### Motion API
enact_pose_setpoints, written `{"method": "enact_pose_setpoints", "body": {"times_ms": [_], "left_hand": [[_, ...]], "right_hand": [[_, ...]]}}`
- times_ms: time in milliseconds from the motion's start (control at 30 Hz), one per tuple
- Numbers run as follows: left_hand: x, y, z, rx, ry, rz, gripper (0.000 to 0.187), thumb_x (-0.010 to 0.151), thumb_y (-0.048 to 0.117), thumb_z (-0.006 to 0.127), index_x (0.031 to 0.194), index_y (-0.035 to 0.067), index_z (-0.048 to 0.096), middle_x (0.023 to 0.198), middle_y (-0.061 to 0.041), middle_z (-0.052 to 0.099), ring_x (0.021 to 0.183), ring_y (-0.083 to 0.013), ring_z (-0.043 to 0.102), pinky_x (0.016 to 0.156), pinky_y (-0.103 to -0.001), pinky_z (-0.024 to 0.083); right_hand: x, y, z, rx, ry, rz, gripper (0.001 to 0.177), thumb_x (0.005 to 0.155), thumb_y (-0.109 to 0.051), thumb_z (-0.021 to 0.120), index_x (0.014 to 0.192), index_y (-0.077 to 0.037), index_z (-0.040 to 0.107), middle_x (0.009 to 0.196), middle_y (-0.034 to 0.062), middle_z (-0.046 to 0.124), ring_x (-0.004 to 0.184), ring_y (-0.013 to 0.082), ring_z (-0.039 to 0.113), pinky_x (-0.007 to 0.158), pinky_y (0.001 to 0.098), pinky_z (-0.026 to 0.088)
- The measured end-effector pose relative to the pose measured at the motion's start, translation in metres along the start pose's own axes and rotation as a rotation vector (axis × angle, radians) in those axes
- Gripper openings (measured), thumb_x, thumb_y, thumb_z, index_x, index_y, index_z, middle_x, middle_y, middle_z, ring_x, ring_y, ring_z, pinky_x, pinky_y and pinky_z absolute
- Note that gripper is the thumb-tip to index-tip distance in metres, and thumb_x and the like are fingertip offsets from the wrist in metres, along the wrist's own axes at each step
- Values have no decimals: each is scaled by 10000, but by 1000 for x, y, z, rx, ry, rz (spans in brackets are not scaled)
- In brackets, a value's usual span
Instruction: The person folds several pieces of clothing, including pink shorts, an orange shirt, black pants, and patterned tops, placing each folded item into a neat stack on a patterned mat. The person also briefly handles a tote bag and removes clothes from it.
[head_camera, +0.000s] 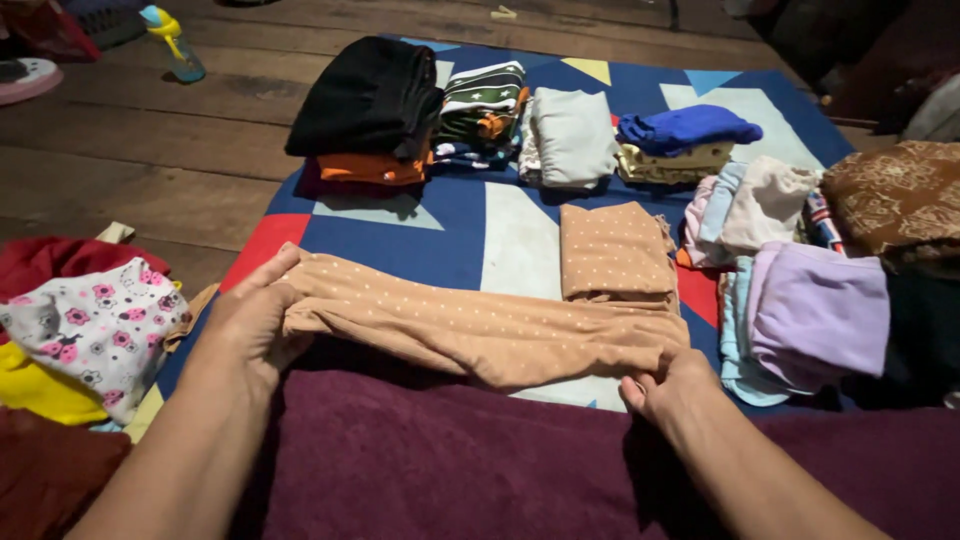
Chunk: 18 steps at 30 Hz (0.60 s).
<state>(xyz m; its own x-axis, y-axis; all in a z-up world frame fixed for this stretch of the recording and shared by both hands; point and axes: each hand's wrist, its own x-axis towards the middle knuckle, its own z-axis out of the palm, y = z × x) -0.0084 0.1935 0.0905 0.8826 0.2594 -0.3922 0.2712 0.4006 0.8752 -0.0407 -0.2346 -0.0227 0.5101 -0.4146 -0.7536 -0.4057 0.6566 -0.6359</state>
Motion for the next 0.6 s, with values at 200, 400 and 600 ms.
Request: {"method": "enact_pose_setpoints", "body": {"times_ms": [200, 400, 600], "left_hand": [[5, -2, -7, 78, 52, 37, 646, 894, -20, 574, 1497, 212, 596, 975, -35, 704, 686, -83, 619, 596, -254, 493], [-4, 3, -1, 117, 103, 8, 568, 936, 84, 548, 1473, 260, 604, 1018, 33, 709, 796, -66, 610, 666, -251, 479], [-11, 12, -18, -31, 158, 78, 588, 922, 21, 459, 1474, 168, 598, 1170, -31, 732, 901, -130, 676, 700, -285, 531]], "right_hand": [[2, 40, -2, -81, 82, 16, 246, 1057, -311, 540, 1157, -87, 547, 913, 59, 569, 711, 218, 544, 678, 418, 501], [4, 28, 28, -142, -243, 289, 469, 1013, -555, 567, 1125, -102, 521, 1010, 69, 504, 901, 252, 464, 910, 543, 549], [34, 0, 41, 126, -255, 161, 449, 919, -403, 618, 1304, -173, 608, 1285, 63, 678, 1205, 311, 621, 939, 586, 453]]}}
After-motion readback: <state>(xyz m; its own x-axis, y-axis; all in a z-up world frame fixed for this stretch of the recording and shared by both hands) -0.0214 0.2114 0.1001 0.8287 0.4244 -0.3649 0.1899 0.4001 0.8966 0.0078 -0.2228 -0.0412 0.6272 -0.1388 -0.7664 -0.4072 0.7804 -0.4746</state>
